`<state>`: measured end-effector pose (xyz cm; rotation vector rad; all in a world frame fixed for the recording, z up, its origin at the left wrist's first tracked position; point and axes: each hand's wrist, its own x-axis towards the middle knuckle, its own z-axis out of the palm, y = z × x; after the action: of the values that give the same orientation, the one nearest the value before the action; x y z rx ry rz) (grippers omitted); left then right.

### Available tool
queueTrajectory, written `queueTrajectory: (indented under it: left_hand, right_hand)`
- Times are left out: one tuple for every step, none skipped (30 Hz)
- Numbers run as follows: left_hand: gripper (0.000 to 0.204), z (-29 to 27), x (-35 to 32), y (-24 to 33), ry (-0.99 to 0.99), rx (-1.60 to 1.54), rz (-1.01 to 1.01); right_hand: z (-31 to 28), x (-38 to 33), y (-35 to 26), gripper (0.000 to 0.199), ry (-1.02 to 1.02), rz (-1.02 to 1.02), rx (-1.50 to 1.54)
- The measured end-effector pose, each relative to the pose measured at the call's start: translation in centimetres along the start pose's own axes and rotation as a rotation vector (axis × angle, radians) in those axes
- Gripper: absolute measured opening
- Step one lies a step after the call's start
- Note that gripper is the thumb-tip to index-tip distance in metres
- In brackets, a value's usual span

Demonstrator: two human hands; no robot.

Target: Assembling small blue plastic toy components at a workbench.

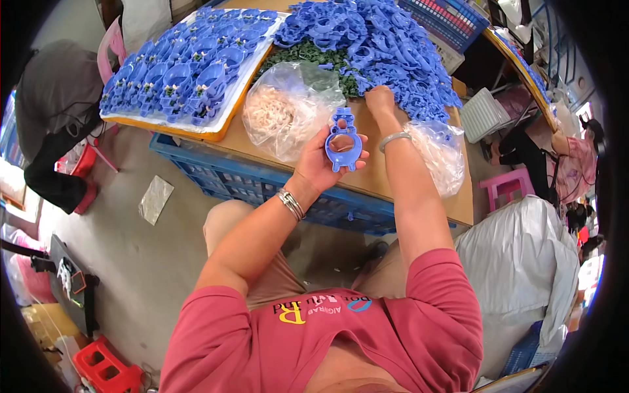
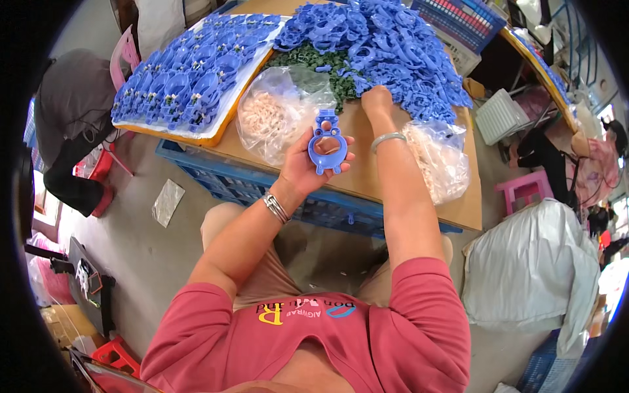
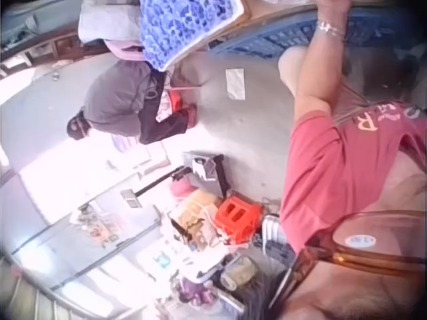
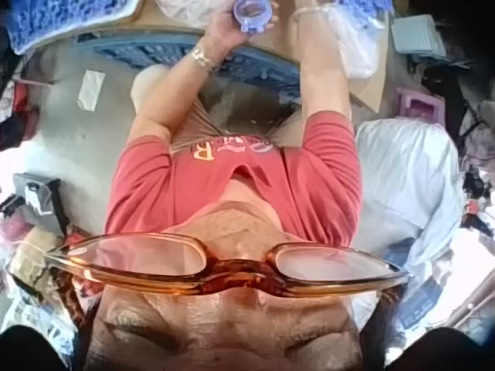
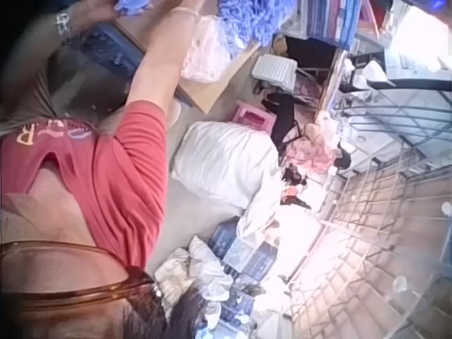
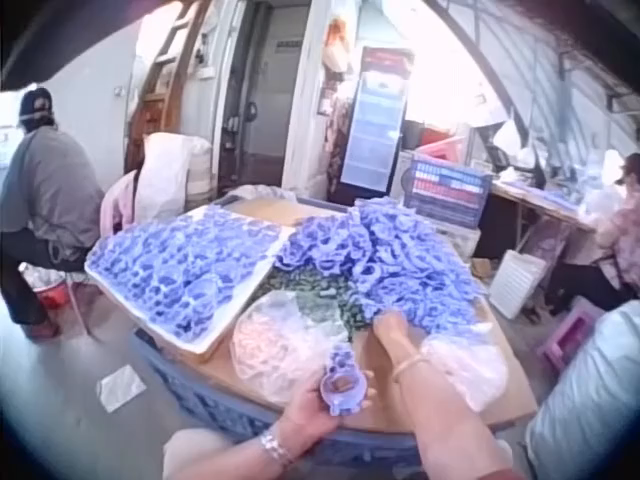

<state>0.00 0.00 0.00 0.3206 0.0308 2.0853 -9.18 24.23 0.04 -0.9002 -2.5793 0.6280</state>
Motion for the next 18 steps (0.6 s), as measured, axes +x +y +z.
queueTrajectory:
  left_hand:
    - [0.035,0.3,0.0,-0.3,-0.002,-0.009,0.002]
    - [0.034,0.5,0.0,-0.5,-0.005,-0.019,0.003]
    - [0.034,0.3,0.0,0.0,-0.006,-0.015,0.004]
    - [0.036,0.2,0.1,0.5,-0.01,-0.002,0.001]
    - [0.037,0.0,0.1,0.9,-0.015,0.01,-0.004]
    - [0.037,0.0,0.1,0.6,-0.015,0.0,-0.002]
    - [0.039,-0.1,0.0,0.6,0.029,0.042,0.039]
    - [0.041,-0.2,-0.1,0.6,0.073,0.083,0.077]
    - [0.041,-0.2,-0.1,0.4,0.071,0.079,0.074]
    - [0.036,-0.1,0.0,0.1,0.072,0.094,0.111]
    - [0.032,0.1,0.2,-0.2,0.071,0.111,0.142]
    - [0.032,0.2,0.3,-0.4,0.069,0.11,0.131]
    - [0.028,0.1,0.4,-0.4,0.024,0.164,0.164]
    - [0.028,-0.1,0.5,-0.4,-0.021,0.219,0.195]
    - [0.028,-0.1,0.7,-0.7,-0.023,0.218,0.179]
    - [0.028,-0.5,0.8,-0.9,-0.044,0.249,0.21]
    - [0.029,-0.6,0.9,-1.2,-0.065,0.281,0.242]
    - [0.029,-0.2,1.0,-1.5,-0.067,0.282,0.219]
  right_hand:
    - [0.2,0.1,0.5,0.02,0.111,-0.089,-0.029]
    - [0.4,0.2,1.0,0.019,0.223,-0.177,-0.057]
    - [0.7,0.2,0.8,0.017,0.263,-0.196,-0.041]
    - [0.8,0.4,0.7,0.017,0.266,-0.196,-0.039]
    - [0.6,0.7,0.7,0.016,0.189,-0.158,-0.033]
    - [0.3,0.6,1.2,0.014,0.104,-0.121,-0.038]
    - [-0.1,-0.6,0.6,0.014,0.096,-0.125,-0.04]
    - [-0.7,-2.2,0.4,0.013,0.02,-0.044,0.407]
    - [-2.2,-4.2,-0.2,0.012,-0.049,0.044,0.851]
    - [-4.0,-6.1,-1.1,0.013,-0.051,0.083,0.934]
    - [-5.1,-7.2,-0.6,0.012,-0.074,0.068,1.059]
    - [-6.0,-8.5,0.0,0.011,-0.1,0.053,1.186]
    - [-7.1,-10.4,0.0,0.012,-0.126,0.051,1.189]
    - [-7.9,-12.0,0.1,0.012,-0.122,0.057,1.192]
    - [-8.9,-13.7,0.4,0.013,-0.106,0.067,1.254]
    - [-9.4,-15.3,0.7,0.015,-0.096,0.076,1.319]
    - [-9.8,-17.0,1.1,0.015,-0.087,0.085,1.326]
    - [-10.2,-18.8,1.5,0.016,-0.22,0.098,1.418]
